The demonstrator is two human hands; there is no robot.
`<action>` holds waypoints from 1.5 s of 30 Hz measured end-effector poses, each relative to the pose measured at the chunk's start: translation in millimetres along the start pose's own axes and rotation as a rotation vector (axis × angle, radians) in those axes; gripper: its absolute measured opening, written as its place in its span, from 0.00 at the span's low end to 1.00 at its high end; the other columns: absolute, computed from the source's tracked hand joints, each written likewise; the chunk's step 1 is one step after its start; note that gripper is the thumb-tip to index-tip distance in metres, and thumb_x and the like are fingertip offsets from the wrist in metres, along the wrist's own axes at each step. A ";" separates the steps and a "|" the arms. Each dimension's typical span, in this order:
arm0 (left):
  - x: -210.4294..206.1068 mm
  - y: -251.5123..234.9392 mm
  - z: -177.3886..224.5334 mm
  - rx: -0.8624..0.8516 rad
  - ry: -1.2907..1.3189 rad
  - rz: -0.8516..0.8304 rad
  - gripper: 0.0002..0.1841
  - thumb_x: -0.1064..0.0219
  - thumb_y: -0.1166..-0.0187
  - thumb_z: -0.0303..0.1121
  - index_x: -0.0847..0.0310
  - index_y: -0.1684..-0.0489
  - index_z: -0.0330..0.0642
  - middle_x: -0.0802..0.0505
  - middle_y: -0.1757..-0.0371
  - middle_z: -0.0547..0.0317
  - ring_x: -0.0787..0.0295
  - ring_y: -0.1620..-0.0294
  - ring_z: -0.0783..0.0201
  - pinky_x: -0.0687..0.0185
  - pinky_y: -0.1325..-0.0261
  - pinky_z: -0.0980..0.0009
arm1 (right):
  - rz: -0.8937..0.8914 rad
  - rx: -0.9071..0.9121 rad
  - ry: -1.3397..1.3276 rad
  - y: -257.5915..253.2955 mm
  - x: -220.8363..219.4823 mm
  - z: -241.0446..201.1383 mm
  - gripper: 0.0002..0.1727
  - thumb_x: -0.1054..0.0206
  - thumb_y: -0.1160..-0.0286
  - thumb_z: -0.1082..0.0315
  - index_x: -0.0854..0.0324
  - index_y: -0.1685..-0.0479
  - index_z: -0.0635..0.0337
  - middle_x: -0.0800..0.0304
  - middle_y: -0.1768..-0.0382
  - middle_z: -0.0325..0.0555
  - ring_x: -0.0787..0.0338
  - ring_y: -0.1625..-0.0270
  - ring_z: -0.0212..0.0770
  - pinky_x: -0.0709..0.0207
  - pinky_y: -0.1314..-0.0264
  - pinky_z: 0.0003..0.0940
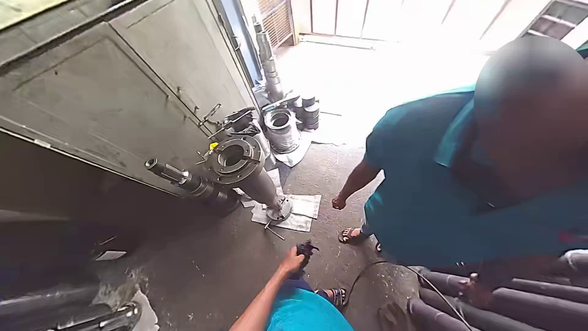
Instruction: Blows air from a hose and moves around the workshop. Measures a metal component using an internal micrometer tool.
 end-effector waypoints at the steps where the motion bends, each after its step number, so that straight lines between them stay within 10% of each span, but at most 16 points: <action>1: -5.6 -0.5 7.4 -0.031 0.044 -0.066 0.21 0.40 0.15 0.33 0.24 0.28 0.29 0.11 0.36 0.35 0.12 0.34 0.45 0.22 0.26 0.45 | -0.077 0.080 -0.009 -0.5 -22.0 -30.6 0.35 0.29 0.22 0.66 0.33 0.17 0.71 0.19 0.25 0.65 0.11 0.34 0.57 0.17 0.31 0.51; 6: -11.1 -2.3 19.8 -0.222 0.233 -0.352 0.20 0.39 0.15 0.37 0.21 0.34 0.31 0.09 0.44 0.41 0.10 0.43 0.53 0.17 0.32 0.51 | -0.405 0.579 -0.087 -1.1 -104.5 -157.4 0.51 0.24 0.34 0.56 0.44 0.07 0.55 0.33 0.12 0.54 0.10 0.34 0.48 0.09 0.47 0.47; 11: 49.1 9.6 29.1 -0.334 0.600 -0.520 0.21 0.48 0.10 0.43 0.24 0.36 0.33 0.08 0.50 0.54 0.10 0.49 0.66 0.15 0.37 0.61 | -0.637 0.851 0.003 38.6 -190.6 -255.7 0.59 0.22 0.37 0.38 0.45 0.08 0.62 0.39 0.10 0.56 0.31 0.13 0.44 0.26 0.17 0.43; 20: 195.9 -8.9 11.0 -0.327 0.850 -0.423 0.24 0.46 0.14 0.45 0.28 0.29 0.36 0.10 0.44 0.52 0.11 0.45 0.61 0.13 0.39 0.57 | -0.481 1.026 0.090 53.9 -303.9 -371.3 0.22 0.34 0.24 0.65 0.14 0.31 0.56 0.12 0.29 0.49 0.13 0.28 0.41 0.19 0.24 0.43; 29: 256.4 -26.2 -53.6 -0.260 0.928 -0.017 0.22 0.52 0.09 0.35 0.30 0.20 0.38 0.09 0.34 0.48 0.07 0.44 0.56 0.10 0.44 0.58 | -0.574 1.133 -0.129 11.9 -328.4 -502.6 0.23 0.41 0.17 0.65 0.20 0.29 0.70 0.11 0.36 0.54 0.11 0.34 0.40 0.17 0.28 0.39; 35: 279.6 7.0 -93.7 -0.095 1.119 0.479 0.20 0.54 0.08 0.30 0.28 0.23 0.36 0.08 0.38 0.45 0.05 0.47 0.54 0.09 0.49 0.59 | -0.507 1.476 0.060 12.9 -393.8 -594.4 0.21 0.42 0.16 0.56 0.13 0.32 0.52 0.11 0.33 0.50 0.15 0.28 0.48 0.21 0.25 0.49; 41: 291.4 10.0 -131.1 0.072 1.302 0.714 0.20 0.55 0.06 0.32 0.26 0.23 0.36 0.07 0.39 0.41 0.04 0.51 0.51 0.09 0.51 0.59 | -0.413 1.631 0.752 40.1 -504.1 -593.0 0.33 0.48 0.16 0.57 0.37 0.09 0.50 0.48 0.06 0.55 0.52 0.04 0.62 0.56 0.07 0.68; 45: 324.6 -6.3 -143.9 0.127 1.350 0.743 0.19 0.54 0.06 0.32 0.25 0.27 0.35 0.05 0.44 0.42 0.04 0.56 0.53 0.09 0.57 0.62 | -0.407 1.709 0.826 53.0 -540.6 -610.4 0.34 0.52 0.14 0.59 0.44 0.05 0.49 0.52 0.05 0.56 0.56 0.04 0.63 0.60 0.07 0.69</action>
Point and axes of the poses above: each hand's wrist, its own y-axis away from the middle knuckle, its own x-axis out of the back of the hand, z = x × y, the point moved 6 cm from there along -y, towards the middle knuckle
